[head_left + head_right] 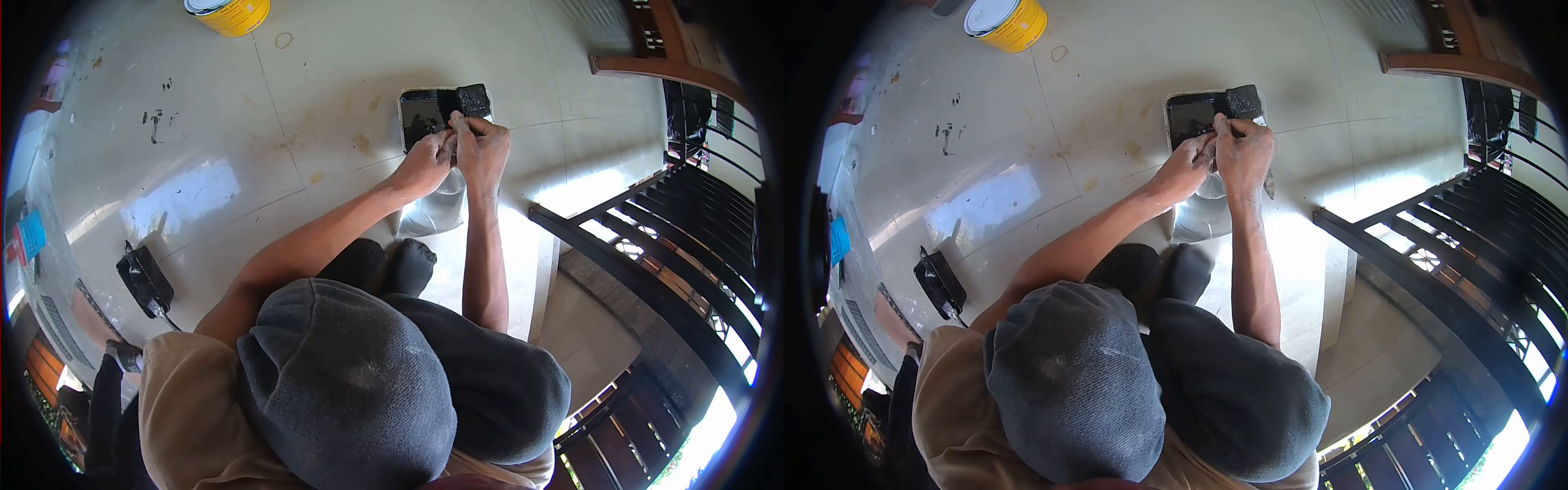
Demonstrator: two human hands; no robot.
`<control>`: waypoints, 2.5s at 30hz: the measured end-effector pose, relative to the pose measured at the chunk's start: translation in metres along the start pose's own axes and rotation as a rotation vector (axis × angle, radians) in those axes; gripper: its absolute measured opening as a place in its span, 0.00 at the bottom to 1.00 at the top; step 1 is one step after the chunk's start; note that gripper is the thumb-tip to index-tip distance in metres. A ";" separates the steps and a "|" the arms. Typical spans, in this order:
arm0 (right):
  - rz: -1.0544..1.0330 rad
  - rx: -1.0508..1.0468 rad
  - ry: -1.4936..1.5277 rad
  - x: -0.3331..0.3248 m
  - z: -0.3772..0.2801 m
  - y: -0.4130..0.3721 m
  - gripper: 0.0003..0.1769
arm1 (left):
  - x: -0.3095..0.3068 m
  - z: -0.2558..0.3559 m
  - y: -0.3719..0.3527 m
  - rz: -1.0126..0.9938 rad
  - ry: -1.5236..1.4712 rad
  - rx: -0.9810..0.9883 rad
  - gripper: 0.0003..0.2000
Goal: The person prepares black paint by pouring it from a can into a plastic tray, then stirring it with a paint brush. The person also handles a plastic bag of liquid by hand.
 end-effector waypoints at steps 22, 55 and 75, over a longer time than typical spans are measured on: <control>-0.540 0.036 0.571 -0.003 0.024 0.007 0.10 | -0.023 -0.001 0.000 -0.221 -0.415 -0.285 0.10; -0.214 -0.052 0.014 -0.044 0.015 0.018 0.17 | -0.011 -0.005 -0.012 0.023 -0.349 -0.041 0.17; -0.057 -0.174 0.277 -0.083 -0.003 -0.031 0.21 | -0.008 0.012 -0.037 -0.130 -0.193 -0.004 0.15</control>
Point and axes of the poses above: each hand's wrist, its own y-axis towards the middle knuckle, its own x-axis out of the palm, z = x × y, the point moved 2 cm from there along y, towards the middle knuckle, and after that the axes turned 10 degrees about -y, right-handed, at the moved point
